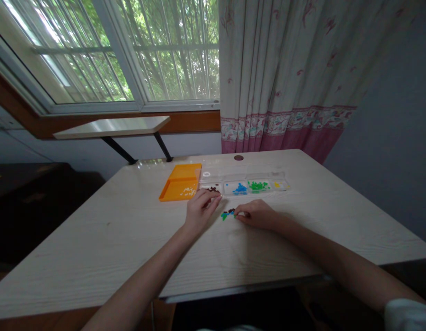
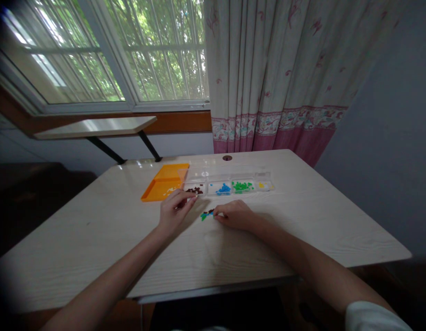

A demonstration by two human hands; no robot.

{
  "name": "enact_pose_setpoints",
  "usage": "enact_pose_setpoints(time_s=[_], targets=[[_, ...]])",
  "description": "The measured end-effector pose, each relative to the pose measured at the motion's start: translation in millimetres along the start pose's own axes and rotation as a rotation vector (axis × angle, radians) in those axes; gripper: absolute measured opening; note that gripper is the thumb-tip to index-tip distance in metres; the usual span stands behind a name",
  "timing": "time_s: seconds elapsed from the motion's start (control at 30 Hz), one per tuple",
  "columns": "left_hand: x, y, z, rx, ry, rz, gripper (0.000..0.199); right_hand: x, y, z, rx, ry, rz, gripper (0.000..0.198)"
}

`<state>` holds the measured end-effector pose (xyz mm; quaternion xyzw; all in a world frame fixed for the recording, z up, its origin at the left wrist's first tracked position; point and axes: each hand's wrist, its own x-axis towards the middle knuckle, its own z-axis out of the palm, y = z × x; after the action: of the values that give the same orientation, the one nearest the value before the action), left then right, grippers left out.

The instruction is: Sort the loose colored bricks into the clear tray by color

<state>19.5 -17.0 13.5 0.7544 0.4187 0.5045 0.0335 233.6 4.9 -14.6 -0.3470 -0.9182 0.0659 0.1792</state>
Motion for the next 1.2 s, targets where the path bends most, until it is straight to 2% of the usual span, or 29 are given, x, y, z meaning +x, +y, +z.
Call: enact_pose_setpoints(time_s=[0.6, 0.9, 1.03, 1.2], targets=[[1, -1, 0, -0.006, 0.001, 0.041, 0.009, 1, 0, 1, 0.007, 0.017, -0.014, 0.016], [0, -4, 0, 0.021, -0.028, 0.012, 0.012, 1, 0, 2, 0.011, 0.025, -0.016, 0.015], [5, -21, -8, 0.184, -0.034, -0.123, 0.018, 1, 0, 1, 0.010, 0.033, -0.008, 0.015], [11, -53, -25, 0.509, -0.073, -0.488, 0.024, 0, 2, 1, 0.025, 0.049, -0.015, 0.016]])
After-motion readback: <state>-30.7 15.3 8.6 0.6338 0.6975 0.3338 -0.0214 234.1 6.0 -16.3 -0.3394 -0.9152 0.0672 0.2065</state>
